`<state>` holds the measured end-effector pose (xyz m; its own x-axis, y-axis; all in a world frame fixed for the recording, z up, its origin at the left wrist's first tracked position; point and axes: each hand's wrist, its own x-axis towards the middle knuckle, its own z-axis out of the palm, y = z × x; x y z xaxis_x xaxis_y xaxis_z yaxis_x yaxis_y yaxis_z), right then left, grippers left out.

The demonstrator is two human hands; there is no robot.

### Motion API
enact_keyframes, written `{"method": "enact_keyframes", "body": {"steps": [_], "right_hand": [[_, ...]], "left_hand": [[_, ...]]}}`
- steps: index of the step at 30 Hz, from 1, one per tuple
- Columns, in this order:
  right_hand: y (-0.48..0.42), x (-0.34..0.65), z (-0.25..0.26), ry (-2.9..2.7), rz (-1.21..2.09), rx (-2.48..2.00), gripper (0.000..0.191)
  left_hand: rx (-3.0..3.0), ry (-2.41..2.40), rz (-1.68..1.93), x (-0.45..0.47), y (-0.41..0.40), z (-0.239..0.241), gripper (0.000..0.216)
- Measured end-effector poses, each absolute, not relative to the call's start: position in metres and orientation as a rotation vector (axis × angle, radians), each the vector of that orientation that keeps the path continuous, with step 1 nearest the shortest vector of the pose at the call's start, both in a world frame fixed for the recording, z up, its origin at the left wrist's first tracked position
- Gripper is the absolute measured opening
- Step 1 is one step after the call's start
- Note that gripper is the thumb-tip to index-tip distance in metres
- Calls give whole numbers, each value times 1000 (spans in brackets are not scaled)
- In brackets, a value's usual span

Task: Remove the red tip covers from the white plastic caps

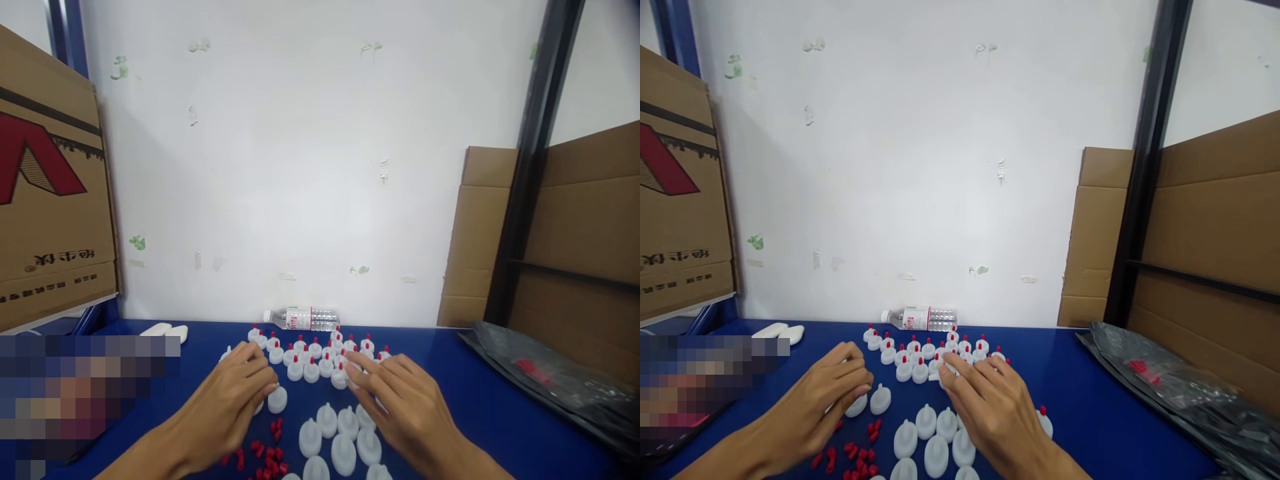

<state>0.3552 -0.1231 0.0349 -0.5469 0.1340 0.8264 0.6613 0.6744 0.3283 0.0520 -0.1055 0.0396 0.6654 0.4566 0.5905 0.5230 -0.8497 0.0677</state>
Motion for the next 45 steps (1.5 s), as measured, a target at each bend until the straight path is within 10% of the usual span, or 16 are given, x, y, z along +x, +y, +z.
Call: {"method": "enact_keyframes", "body": {"steps": [8,26,45], "right_hand": [[-132,346,35,-2116,-687,-554,19],[-142,329,38,-2120,-510,-372,19],[-107,391,46,-2236,-305,-1282,42]], "left_hand": [[-2860,-1047,-630,50,-106,27,23],[-2540,-344,-1157,75,-125,31,27],[-1937,-1598,30,-22,-54,30,48]]}}
